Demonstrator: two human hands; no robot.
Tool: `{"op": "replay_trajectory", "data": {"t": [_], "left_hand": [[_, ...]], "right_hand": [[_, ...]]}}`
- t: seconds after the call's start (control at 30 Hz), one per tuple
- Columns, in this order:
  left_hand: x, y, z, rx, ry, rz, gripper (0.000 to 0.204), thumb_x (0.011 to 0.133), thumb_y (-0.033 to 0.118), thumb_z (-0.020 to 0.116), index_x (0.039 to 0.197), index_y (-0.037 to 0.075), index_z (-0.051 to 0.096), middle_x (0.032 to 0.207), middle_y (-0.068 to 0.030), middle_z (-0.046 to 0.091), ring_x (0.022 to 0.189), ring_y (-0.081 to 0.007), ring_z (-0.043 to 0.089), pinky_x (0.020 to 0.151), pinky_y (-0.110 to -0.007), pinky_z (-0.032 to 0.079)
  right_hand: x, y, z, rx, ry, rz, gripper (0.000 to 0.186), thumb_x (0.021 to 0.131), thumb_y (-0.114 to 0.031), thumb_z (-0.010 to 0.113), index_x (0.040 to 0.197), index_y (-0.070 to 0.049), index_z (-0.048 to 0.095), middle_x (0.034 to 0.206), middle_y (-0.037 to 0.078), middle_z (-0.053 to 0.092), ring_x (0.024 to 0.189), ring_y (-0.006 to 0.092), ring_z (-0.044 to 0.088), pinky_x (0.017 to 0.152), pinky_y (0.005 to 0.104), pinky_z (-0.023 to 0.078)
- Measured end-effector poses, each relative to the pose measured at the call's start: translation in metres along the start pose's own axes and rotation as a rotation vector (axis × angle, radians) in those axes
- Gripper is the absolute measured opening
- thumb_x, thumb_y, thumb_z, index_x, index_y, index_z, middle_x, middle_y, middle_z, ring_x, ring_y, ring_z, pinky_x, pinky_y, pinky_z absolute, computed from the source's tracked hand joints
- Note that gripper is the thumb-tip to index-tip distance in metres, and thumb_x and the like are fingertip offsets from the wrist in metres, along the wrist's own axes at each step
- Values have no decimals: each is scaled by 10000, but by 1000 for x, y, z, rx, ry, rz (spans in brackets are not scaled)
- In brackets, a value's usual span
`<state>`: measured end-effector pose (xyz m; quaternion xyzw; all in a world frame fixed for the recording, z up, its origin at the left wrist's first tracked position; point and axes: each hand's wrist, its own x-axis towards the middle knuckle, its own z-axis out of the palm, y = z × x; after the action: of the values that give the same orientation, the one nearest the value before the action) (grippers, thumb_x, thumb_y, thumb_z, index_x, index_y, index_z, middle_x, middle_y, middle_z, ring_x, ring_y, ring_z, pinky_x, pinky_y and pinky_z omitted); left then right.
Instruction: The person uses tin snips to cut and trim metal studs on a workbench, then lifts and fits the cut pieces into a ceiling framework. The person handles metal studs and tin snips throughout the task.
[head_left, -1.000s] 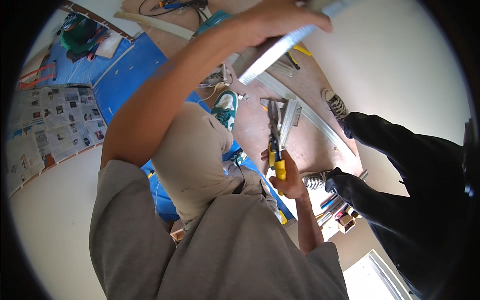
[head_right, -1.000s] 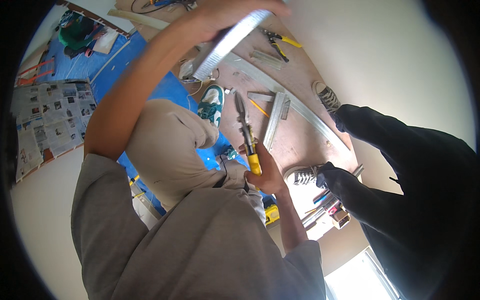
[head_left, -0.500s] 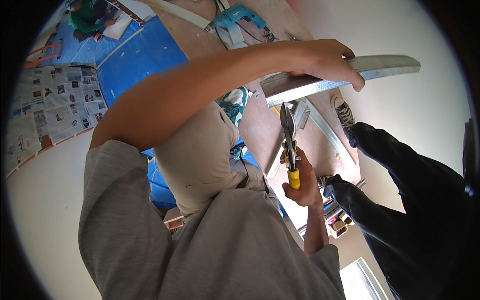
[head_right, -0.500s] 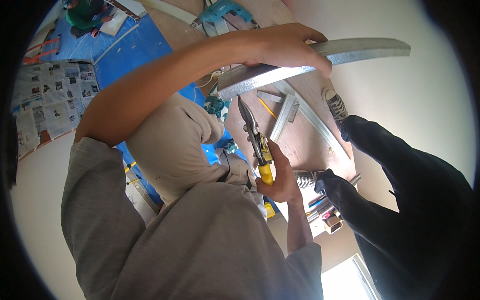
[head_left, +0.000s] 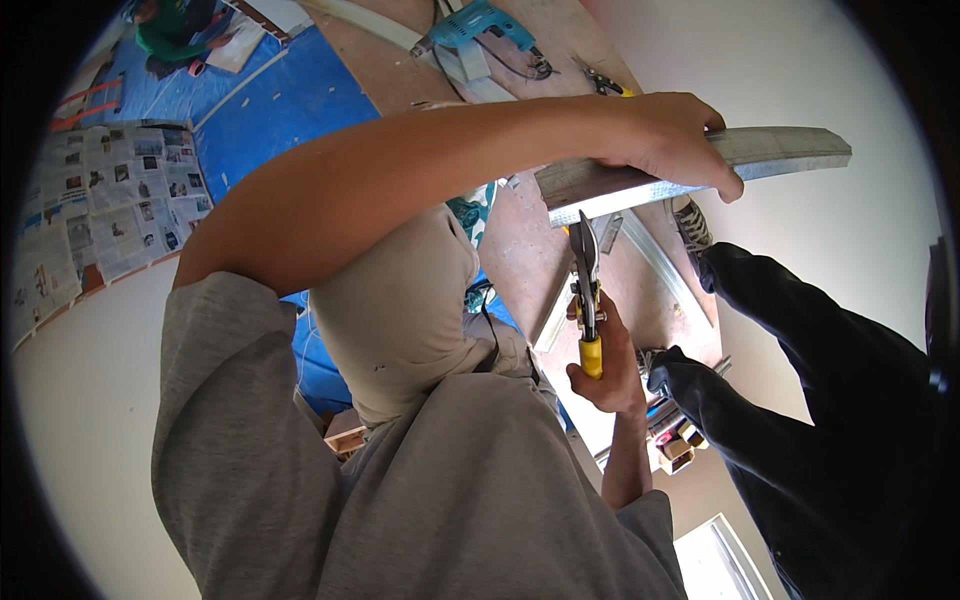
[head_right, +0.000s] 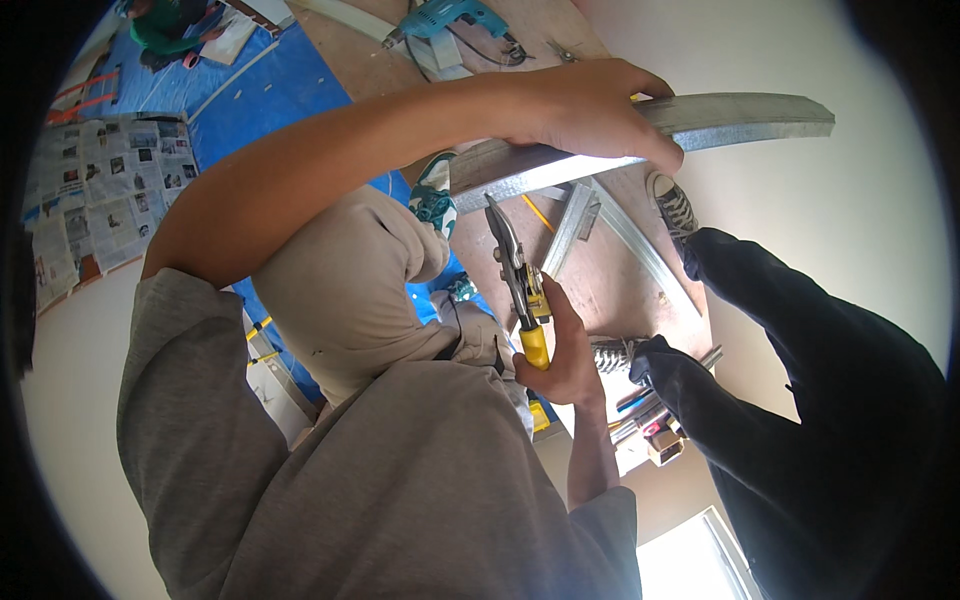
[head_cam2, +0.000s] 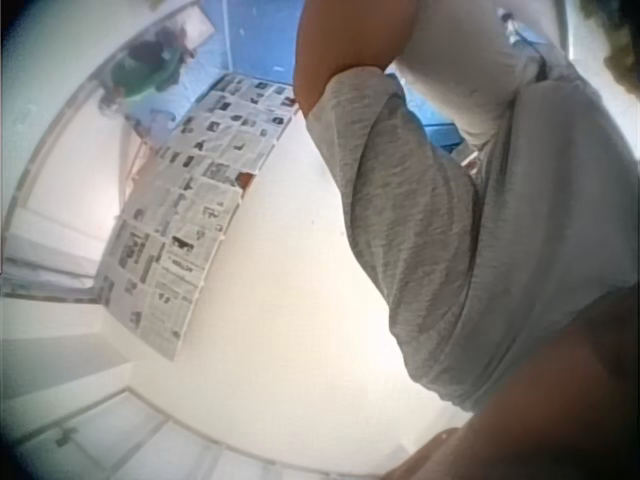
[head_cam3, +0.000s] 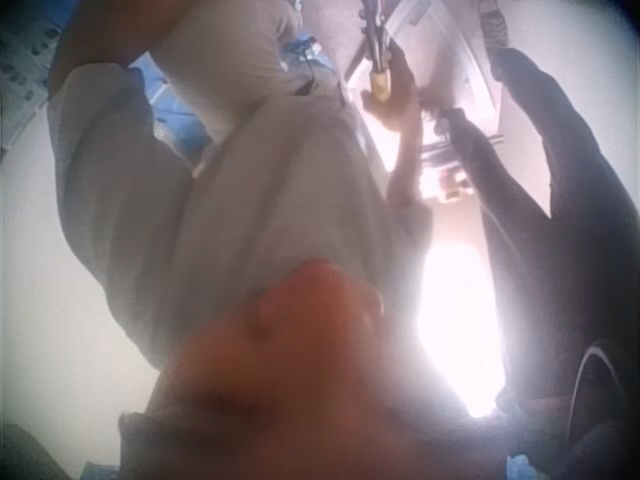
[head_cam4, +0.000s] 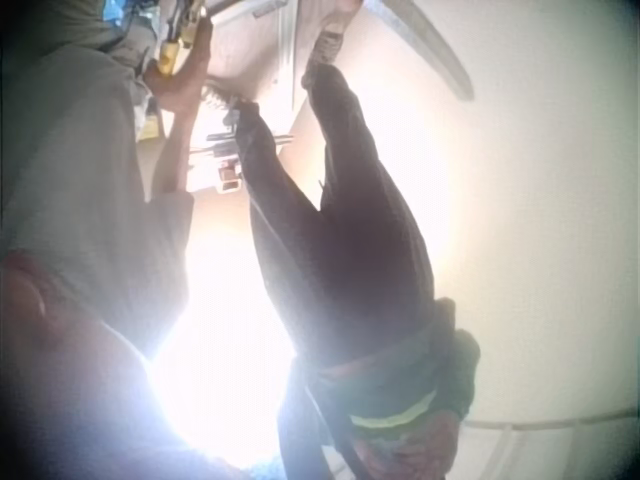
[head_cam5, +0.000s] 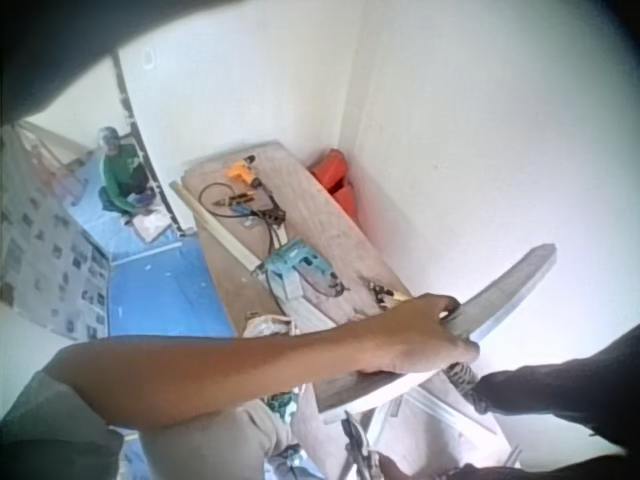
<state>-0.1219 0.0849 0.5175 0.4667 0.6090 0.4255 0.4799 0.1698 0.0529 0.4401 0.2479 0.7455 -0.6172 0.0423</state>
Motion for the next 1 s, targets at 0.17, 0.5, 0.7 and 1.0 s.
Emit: {"op": "replay_trajectory", "data": {"t": [0.17,0.5,0.7,1.0], "left_hand": [[0,-1,4,27,2,23,794,694,367,777,1336,-71,616,1115,-226,705,969,-290,675,858,-316,520],[-1,-1,6,32,24,13,803,709,402,770,1338,-72,615,1074,-234,720,964,-284,686,866,-325,524],[2,-2,14,205,31,38,774,740,397,779,1344,-59,617,1070,-245,727,991,-289,712,911,-334,526],[3,-5,15,202,55,10,713,758,383,774,1323,-32,642,1017,-216,748,881,-290,731,852,-351,550]], "right_hand": [[1,6,-4,-34,-7,-44,921,663,-49,701,1506,78,352,1316,222,589,1279,308,554,1124,381,380],[3,-2,-4,16,-55,16,900,669,-59,713,1493,67,374,1274,217,597,1243,311,569,1101,389,401],[0,8,8,-70,-76,30,960,706,-79,729,1542,64,280,1396,258,521,1354,368,496,1151,421,357],[3,4,10,-60,-25,-45,934,701,-62,713,1528,71,300,1378,251,533,1328,370,513,1139,420,369]]}}
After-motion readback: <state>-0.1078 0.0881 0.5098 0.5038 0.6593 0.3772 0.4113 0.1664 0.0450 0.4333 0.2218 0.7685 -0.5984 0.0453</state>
